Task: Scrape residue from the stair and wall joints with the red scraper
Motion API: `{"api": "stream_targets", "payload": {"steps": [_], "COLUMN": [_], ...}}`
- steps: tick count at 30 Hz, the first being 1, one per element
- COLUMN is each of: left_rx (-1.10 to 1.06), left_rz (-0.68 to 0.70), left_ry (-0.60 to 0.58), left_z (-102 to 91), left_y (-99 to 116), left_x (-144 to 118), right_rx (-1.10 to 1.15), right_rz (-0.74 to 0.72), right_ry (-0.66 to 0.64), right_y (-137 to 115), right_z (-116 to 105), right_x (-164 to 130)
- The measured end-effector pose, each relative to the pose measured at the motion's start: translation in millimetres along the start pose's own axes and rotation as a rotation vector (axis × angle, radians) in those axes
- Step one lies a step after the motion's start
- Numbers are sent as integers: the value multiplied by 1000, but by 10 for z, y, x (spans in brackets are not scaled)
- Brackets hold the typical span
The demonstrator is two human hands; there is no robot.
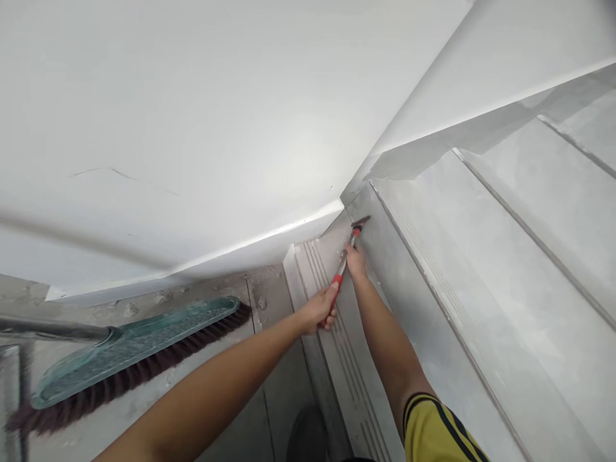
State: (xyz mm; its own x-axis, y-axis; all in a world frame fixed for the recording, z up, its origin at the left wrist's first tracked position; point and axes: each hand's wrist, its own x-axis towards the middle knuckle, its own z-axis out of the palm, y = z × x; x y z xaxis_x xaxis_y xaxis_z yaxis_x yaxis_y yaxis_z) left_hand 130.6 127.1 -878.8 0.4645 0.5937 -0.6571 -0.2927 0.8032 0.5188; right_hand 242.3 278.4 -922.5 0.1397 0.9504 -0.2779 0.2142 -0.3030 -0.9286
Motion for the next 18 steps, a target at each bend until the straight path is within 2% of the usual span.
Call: {"api": "stream_targets", "payload": {"steps": [2, 4, 8, 10, 12, 16, 18], "left_rx": [0, 7, 13, 4, -9, -36, -43], "left_rz": [-11, -24, -26, -17, -3, 19, 20], "left_ry": [-10, -14, -4, 1, 6, 0, -3], "left_z": [-73, -83, 92, 165, 159, -15, -76], "left_y": [72, 28, -235, -266, -170, 157, 209], "left_x": [45, 25, -43, -13, 60, 195, 194], "right_rx": [7, 13, 10, -4, -16, -35, -33], "right_rz": [-18, -41, -77, -80, -81, -90, -101], "right_ry": [-10, -11, -12, -28, -32, -41, -47], "right_y": [-20, 13, 131, 133, 78, -74, -85], "right_z": [70, 50, -167, -218, -168, 74, 126], "right_x": [68, -9, -300, -305, -176, 175, 207]}}
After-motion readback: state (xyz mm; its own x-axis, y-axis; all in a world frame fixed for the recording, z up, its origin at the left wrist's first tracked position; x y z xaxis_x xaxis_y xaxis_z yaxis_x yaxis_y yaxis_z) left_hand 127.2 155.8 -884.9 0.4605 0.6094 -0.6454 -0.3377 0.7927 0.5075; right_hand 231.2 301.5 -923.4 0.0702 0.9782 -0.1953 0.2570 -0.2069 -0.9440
